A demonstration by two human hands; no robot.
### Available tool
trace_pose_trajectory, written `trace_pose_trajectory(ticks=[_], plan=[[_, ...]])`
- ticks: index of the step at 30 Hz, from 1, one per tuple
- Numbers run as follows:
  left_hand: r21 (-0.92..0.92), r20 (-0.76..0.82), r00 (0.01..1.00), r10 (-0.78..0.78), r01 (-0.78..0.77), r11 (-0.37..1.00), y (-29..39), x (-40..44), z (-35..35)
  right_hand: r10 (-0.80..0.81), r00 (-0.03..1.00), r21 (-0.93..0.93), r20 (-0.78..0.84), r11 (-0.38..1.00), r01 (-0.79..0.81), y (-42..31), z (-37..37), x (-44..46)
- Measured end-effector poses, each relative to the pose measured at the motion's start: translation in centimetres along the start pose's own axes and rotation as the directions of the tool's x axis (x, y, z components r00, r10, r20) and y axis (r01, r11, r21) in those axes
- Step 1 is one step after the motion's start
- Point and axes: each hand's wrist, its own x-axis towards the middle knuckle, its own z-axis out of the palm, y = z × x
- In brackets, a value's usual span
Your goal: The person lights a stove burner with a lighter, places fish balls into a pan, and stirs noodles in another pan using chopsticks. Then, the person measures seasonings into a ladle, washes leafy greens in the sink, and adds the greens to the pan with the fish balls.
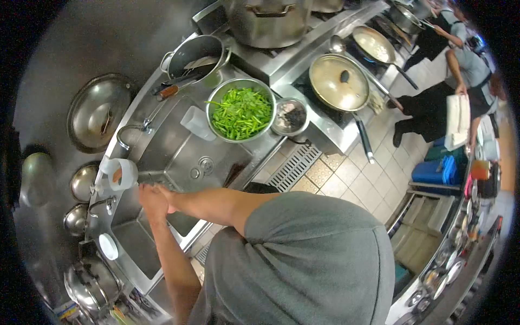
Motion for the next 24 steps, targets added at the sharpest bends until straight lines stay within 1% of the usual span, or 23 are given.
trace_pose_trajectory(ticks=[1, 2, 3, 4, 5, 6, 7, 8, 9, 10, 11, 12, 13, 14, 15, 16, 17, 18, 20, 21, 22, 23, 24], plan=[[-0.017, -0.006, 1.0, 0.016, -0.016, 1.0, -0.2, -1.2, 1.2, -0.039, 0.999, 0.082, 0.033, 0.996, 0.036, 1.2, -1.1, -0.8], [-0.117, 0.01, 1.0, -0.017, 0.018, 0.993, -0.7, -2.4, 2.5, -0.09, 0.993, 0.165, 0.073, 0.983, 0.077, 2.5, -2.2, -1.4], [-0.219, 0.026, 0.998, -0.05, 0.055, 0.974, -1.0, -3.4, 3.5, -0.119, 0.986, 0.199, 0.12, 0.976, 0.094, 3.3, -3.2, -2.3], [-0.243, 0.011, 0.999, -0.049, 0.05, 0.969, -0.6, -4.3, 4.1, -0.121, 0.978, 0.2, 0.172, 0.976, 0.086, 3.1, -4.2, -3.1], [-0.304, -0.041, 0.996, -0.079, 0.063, 0.951, -0.3, -5.4, 4.9, -0.093, 0.97, 0.188, 0.226, 0.981, 0.05, 3.0, -5.1, -4.0], [-0.358, -0.083, 0.99, -0.113, 0.076, 0.931, -0.1, -6.7, 5.7, -0.057, 0.96, 0.11, 0.276, 0.994, 0.027, 1.8, -5.4, -5.0], [-0.334, -0.189, 0.979, -0.082, 0.015, 0.942, -0.5, -7.4, 6.7, -0.021, 0.946, 0.03, 0.324, 0.999, 0.011, -0.1, -5.7, -6.1], [-0.345, -0.187, 0.979, -0.085, 0.016, 0.938, -1.3, -7.8, 7.5, 0.166, 0.951, 0.042, 0.26, 0.982, -0.183, -2.0, -5.5, -6.8], [-0.537, -0.087, 0.977, -0.197, 0.12, 0.835, -2.3, -7.9, 8.2, 0.346, 0.918, 0.071, 0.194, 0.928, -0.364, -4.1, -5.2, -7.2], [-0.636, -0.038, 0.969, -0.242, 0.163, 0.754, -1.6, -8.4, 7.1, 0.51, 0.85, 0.117, 0.132, 0.844, -0.524, -6.1, -4.8, -7.3], [-0.725, 0.011, 0.958, -0.287, 0.205, 0.658, -0.8, -9.0, 5.9, 0.653, 0.753, 0.173, 0.08, 0.735, -0.656, -8.3, -4.6, -7.2], [-0.798, 0.059, 0.942, -0.331, 0.243, 0.551, 0.0, -9.6, 4.7, 0.775, 0.63, 0.235, 0.04, 0.606, -0.76, -10.2, -4.4, -7.2], [-0.683, -0.019, 0.961, -0.278, 0.19, 0.705, 0.2, -10.1, 3.8, 0.713, 0.691, 0.194, 0.123, 0.665, -0.721, -11.4, -4.0, -7.9], [-0.539, -0.086, 0.973, -0.212, 0.134, 0.832, 0.4, -10.4, 2.9, 0.702, 0.702, 0.192, 0.12, 0.677, -0.71, -9.8, -3.6, -7.6], [-0.432, -0.152, 0.977, -0.147, 0.068, 0.899, 1.6, -11.0, 1.9, 0.667, 0.715, 0.334, 0.209, 0.639, -0.693, -7.0, -3.3, -6.8], [-0.429, -0.162, 0.976, -0.143, 0.061, 0.901, 2.6, -11.6, 1.1, 0.618, 0.728, 0.464, 0.296, 0.573, -0.676, -8.3, -3.1, -7.0], [-0.376, -0.186, 0.979, -0.087, 0.011, 0.927, 3.5, -11.9, 0.5, 0.59, 0.76, 0.499, 0.273, 0.589, -0.636, -9.4, -3.6, -7.7], [-0.319, -0.203, 0.979, -0.034, -0.034, 0.947, 4.0, -12.0, 0.1, 0.587, 0.759, 0.492, 0.282, 0.591, -0.639, -8.3, -3.7, -6.9], [-0.279, -0.166, 0.986, -0.003, -0.044, 0.959, 4.2, -12.0, 0.3, 0.493, 0.752, 0.526, 0.436, 0.538, -0.658, -4.2, -4.3, -5.3], [-0.315, -0.157, 0.988, -0.004, -0.046, 0.948, 4.3, -12.2, 0.7, 0.494, 0.754, 0.532, 0.433, 0.536, -0.656, -5.6, -5.1, -6.0], [-0.349, -0.146, 0.989, -0.012, -0.04, 0.936, 4.3, -12.6, 1.1, 0.582, 0.763, 0.543, 0.28, 0.56, -0.626, -8.1, -5.9, -7.4], [-0.346, -0.141, 0.99, -0.019, -0.032, 0.938, 4.5, -12.9, 1.7, 0.653, 0.748, 0.542, 0.122, 0.587, -0.601, -10.3, -6.2, -8.5], [-0.403, -0.188, 0.979, -0.083, 0.001, 0.915, 4.9, -13.4, 2.6, 0.657, 0.743, 0.542, 0.128, 0.581, -0.607, -11.3, -6.3, -8.9]])
